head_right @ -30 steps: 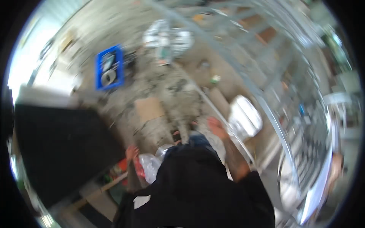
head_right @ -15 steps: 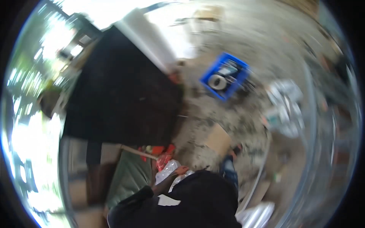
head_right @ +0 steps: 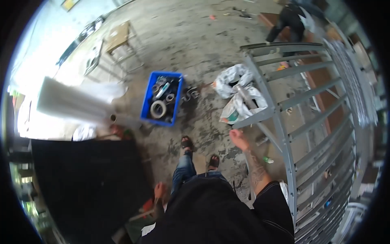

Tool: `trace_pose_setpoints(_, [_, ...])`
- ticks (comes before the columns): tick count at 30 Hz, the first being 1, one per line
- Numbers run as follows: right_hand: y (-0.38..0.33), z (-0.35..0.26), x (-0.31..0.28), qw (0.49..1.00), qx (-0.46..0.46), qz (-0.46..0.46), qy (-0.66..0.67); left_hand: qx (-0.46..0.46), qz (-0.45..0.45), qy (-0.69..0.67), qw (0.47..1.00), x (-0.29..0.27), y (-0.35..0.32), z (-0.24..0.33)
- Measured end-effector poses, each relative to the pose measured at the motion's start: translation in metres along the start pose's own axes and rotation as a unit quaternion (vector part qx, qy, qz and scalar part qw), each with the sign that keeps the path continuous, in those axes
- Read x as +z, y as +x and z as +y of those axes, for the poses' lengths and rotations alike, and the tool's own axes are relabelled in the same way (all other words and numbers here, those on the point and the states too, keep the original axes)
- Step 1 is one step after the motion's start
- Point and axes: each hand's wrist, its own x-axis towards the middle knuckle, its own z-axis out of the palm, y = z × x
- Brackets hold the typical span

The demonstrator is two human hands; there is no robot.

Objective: Cleaning and polishing a large wooden table surface using a spray and a cloth in a workshop setting.

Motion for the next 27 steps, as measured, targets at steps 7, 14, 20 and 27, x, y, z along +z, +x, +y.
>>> trace_pose_setpoints(7, [-0.016, 0.047, 0.038, 0.917, 0.142, -0.022, 0.373, -0.144, -0.01, 0.214, 0.966, 0.024, 0.131, 0.098])
trace_pose_setpoints(14, [-0.104, 0.126, 0.079, 0.887, 0.349, -0.09, 0.287, -0.074, -0.029, 0.232, 0.969, 0.04, 0.293, 0.299])
trace_pose_setpoints(20, [-0.038, 0.066, 0.112, 0.925, 0.24, -0.104, -0.276, -0.071, -0.225, 0.231, 0.944, 0.14, 0.471, 0.468])
trace_pose_setpoints(27, [0.202, 0.015, 0.076, 0.927, 0.359, 0.105, -0.021, 0.544, -0.418, 0.558, 0.467, 0.263, 0.537, 0.532])
